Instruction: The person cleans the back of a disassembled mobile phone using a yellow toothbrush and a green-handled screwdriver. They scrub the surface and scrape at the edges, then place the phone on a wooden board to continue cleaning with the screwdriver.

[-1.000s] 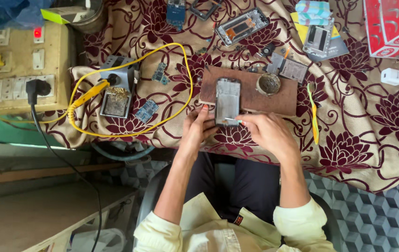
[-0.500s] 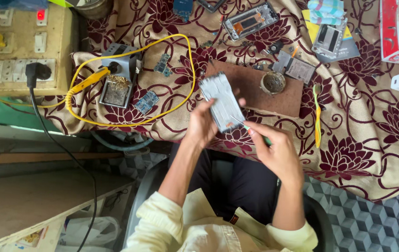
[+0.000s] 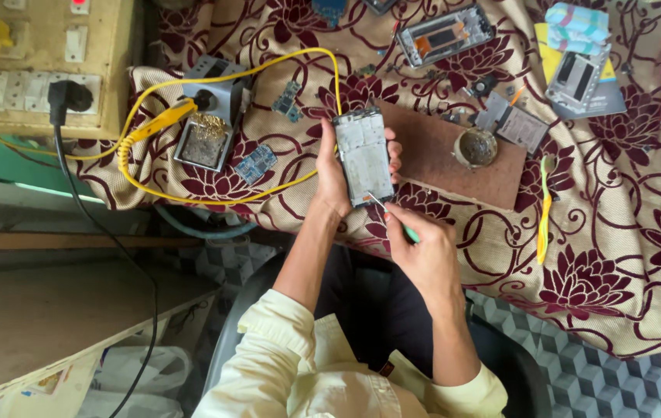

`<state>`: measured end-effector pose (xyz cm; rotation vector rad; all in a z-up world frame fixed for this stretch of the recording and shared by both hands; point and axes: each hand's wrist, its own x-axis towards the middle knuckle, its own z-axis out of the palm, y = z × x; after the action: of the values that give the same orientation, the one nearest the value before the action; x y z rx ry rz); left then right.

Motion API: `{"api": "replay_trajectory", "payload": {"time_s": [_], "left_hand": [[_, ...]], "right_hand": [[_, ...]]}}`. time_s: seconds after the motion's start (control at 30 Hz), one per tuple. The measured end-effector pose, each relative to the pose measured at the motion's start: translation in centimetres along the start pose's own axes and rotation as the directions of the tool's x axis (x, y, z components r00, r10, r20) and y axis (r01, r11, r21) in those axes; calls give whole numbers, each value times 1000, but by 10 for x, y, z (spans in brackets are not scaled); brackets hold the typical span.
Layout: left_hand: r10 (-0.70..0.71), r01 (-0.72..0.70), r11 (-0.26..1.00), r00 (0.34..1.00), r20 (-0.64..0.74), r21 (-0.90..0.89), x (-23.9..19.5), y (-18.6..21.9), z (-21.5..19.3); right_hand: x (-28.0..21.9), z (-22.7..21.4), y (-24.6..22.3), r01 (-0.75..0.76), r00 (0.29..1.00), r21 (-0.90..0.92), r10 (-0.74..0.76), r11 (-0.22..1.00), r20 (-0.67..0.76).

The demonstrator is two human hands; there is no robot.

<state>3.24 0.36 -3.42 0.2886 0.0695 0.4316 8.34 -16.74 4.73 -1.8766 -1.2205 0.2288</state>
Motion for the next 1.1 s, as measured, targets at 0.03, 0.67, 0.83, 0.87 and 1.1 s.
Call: {"api": "replay_trajectory", "payload": {"time_s": [0.03, 0.67, 0.83, 0.87, 1.1], "left_hand": [[0, 0, 1000, 1000, 0, 21, 0, 0, 0], [231, -239, 950, 971, -66, -200, -11, -5, 0], [230, -244, 933, 970, -83, -263, -17, -3, 5], [239, -250, 932, 968, -73, -261, -16, 0, 6], [246, -247, 943, 969, -32, -223, -17, -4, 3]], "right_hand": [[1, -1, -2, -11, 1000, -13, 11, 1000, 16], [-25, 80, 5, 16, 976, -97, -37, 995, -213], [-19, 79, -3, 3, 977, 30, 3, 1000, -215], [-17, 75, -5, -17, 976, 43, 26, 999, -217], [-20, 35, -15, -74, 995, -53, 70, 996, -73]]}}
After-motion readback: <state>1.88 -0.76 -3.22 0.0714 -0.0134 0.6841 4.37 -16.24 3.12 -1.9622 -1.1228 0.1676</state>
